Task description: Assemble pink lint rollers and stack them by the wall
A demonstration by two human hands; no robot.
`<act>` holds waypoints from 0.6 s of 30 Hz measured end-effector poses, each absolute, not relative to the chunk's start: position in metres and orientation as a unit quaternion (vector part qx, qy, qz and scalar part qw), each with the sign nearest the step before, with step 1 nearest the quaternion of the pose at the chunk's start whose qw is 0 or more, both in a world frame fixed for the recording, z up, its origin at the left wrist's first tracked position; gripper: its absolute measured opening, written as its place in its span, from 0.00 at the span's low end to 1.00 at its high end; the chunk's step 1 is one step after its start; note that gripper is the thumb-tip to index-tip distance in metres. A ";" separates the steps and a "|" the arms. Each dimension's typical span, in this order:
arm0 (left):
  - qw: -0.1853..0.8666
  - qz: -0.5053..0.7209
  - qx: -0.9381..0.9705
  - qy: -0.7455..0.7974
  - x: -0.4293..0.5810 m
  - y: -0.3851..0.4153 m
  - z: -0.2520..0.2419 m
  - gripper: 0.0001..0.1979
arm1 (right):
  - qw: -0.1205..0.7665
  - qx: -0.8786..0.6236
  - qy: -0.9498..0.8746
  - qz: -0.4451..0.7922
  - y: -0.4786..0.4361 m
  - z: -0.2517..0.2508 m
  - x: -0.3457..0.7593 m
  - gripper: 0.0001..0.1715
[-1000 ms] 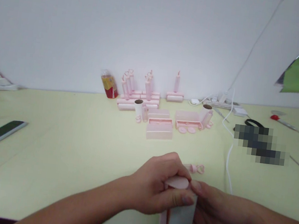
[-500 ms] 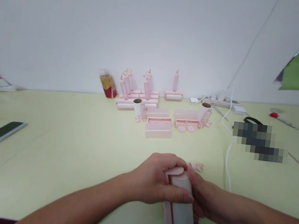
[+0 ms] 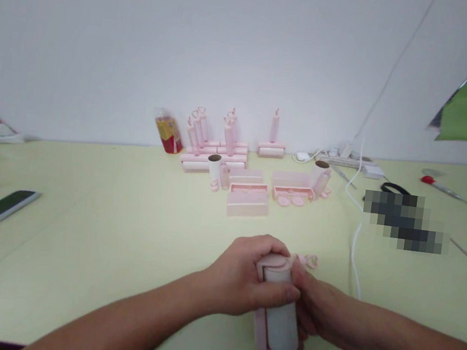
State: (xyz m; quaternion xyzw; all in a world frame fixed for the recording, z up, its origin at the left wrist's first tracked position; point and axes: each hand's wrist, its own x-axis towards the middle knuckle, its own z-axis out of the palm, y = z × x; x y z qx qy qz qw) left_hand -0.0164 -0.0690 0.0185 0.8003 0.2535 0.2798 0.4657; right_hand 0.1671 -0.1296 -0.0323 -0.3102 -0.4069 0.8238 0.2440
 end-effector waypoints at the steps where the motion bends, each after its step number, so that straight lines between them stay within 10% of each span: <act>1: 0.471 0.287 0.788 0.275 -0.017 -0.067 0.017 0.19 | 0.261 -0.321 -0.416 0.810 -0.128 -0.032 0.168 0.48; 8: 0.707 0.330 0.580 0.234 -0.026 -0.055 0.006 0.37 | 0.370 -0.333 -0.373 0.783 -0.119 -0.012 0.177 0.29; 18: 0.778 0.359 0.488 0.163 -0.017 -0.056 0.008 0.29 | 0.365 -0.347 -0.473 0.723 -0.117 -0.015 0.179 0.31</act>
